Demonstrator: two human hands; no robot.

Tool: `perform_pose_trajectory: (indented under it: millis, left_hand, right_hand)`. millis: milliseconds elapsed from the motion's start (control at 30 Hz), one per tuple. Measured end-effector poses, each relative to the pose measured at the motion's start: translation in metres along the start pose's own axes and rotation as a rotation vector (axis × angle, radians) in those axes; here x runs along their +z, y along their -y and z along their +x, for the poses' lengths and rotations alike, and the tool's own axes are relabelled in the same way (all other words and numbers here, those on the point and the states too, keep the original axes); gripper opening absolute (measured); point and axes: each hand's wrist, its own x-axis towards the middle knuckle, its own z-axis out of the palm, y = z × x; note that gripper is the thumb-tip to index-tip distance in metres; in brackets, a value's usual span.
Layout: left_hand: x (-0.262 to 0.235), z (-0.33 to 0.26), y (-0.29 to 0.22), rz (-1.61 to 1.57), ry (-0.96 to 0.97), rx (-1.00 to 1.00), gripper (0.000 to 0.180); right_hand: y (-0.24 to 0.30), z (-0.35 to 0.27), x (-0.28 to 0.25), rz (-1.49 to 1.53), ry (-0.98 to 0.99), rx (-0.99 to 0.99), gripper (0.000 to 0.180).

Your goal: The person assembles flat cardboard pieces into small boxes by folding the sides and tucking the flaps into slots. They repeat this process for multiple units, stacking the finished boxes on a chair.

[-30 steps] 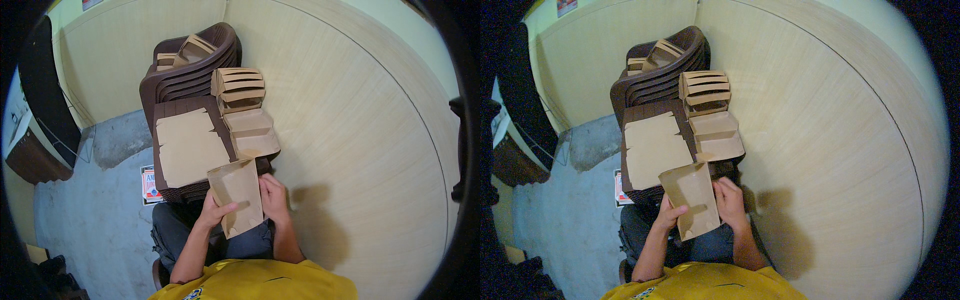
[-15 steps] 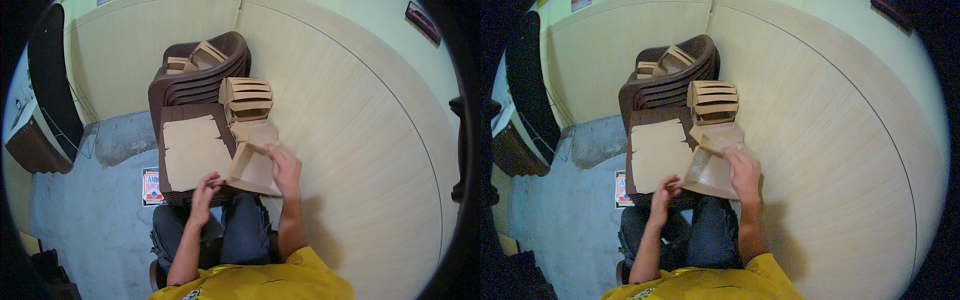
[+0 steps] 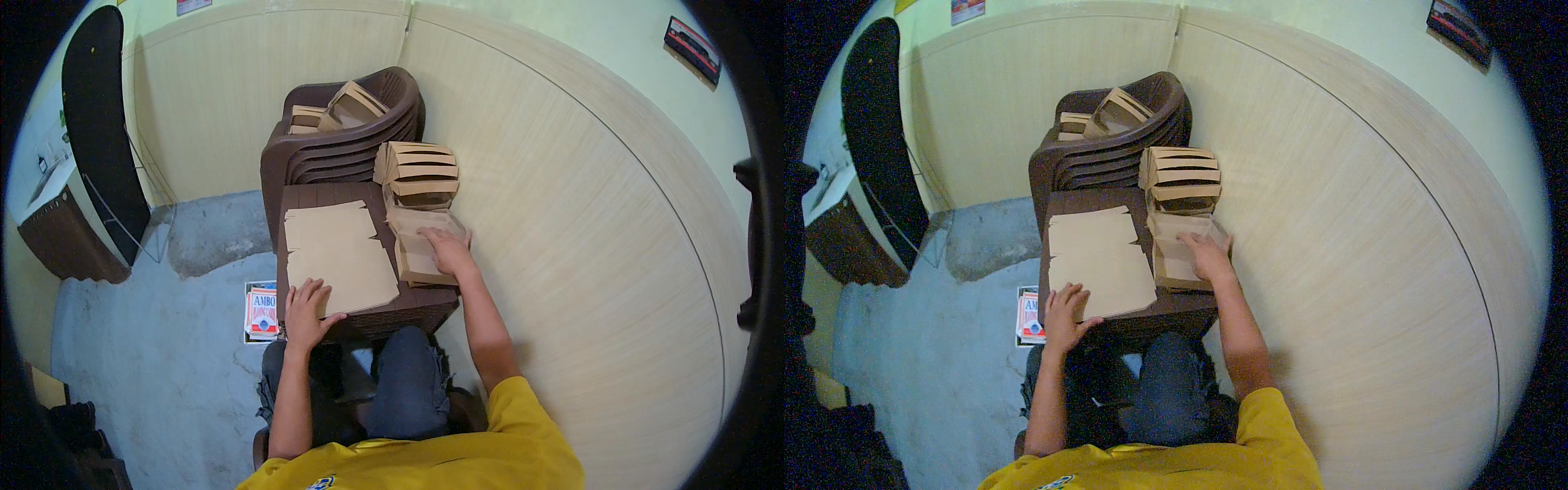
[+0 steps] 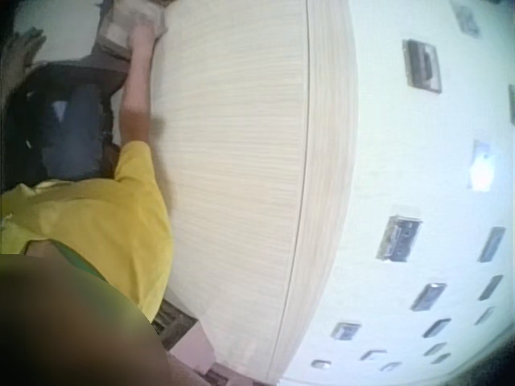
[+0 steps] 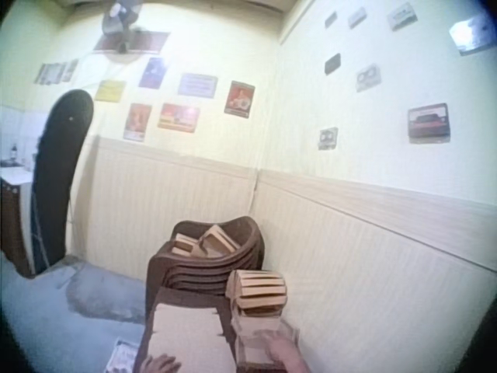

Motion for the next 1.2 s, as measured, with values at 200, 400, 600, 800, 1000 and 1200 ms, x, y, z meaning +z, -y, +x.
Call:
perform_pose_trajectory:
  millis: [200, 400, 600, 800, 1000, 1200]
  left_hand:
    - [0.002, -0.001, 0.001, -0.015, -0.046, 0.017, 0.072]
    - [0.001, 0.0, -0.002, 0.006, -0.017, -0.009, 0.072]
    - [0.002, -0.002, 0.0, 0.016, -0.044, 0.021, 0.071]
    - [0.005, -0.001, 0.002, 0.014, -0.035, 0.023, 0.071]
    - [0.004, 0.0, 0.0, 0.027, -0.012, 0.006, 0.071]
    - [0.002, 0.0, -0.001, 0.019, -0.042, 0.032, 0.07]
  right_hand:
    - [-0.008, 0.022, -0.049, -0.222, -0.065, -0.13, 0.043]
    - [-0.021, 0.023, -0.028, -0.251, 0.114, -0.049, 0.047]
    - [-0.027, 0.005, 0.013, -0.231, -0.037, -0.122, 0.066]
    - [-0.03, 0.034, -0.017, -0.178, 0.115, 0.001, 0.056]
    - [-0.025, 0.03, 0.003, -0.238, -0.056, -0.15, 0.059]
    - [-0.033, 0.017, 0.002, -0.231, 0.015, -0.149, 0.068]
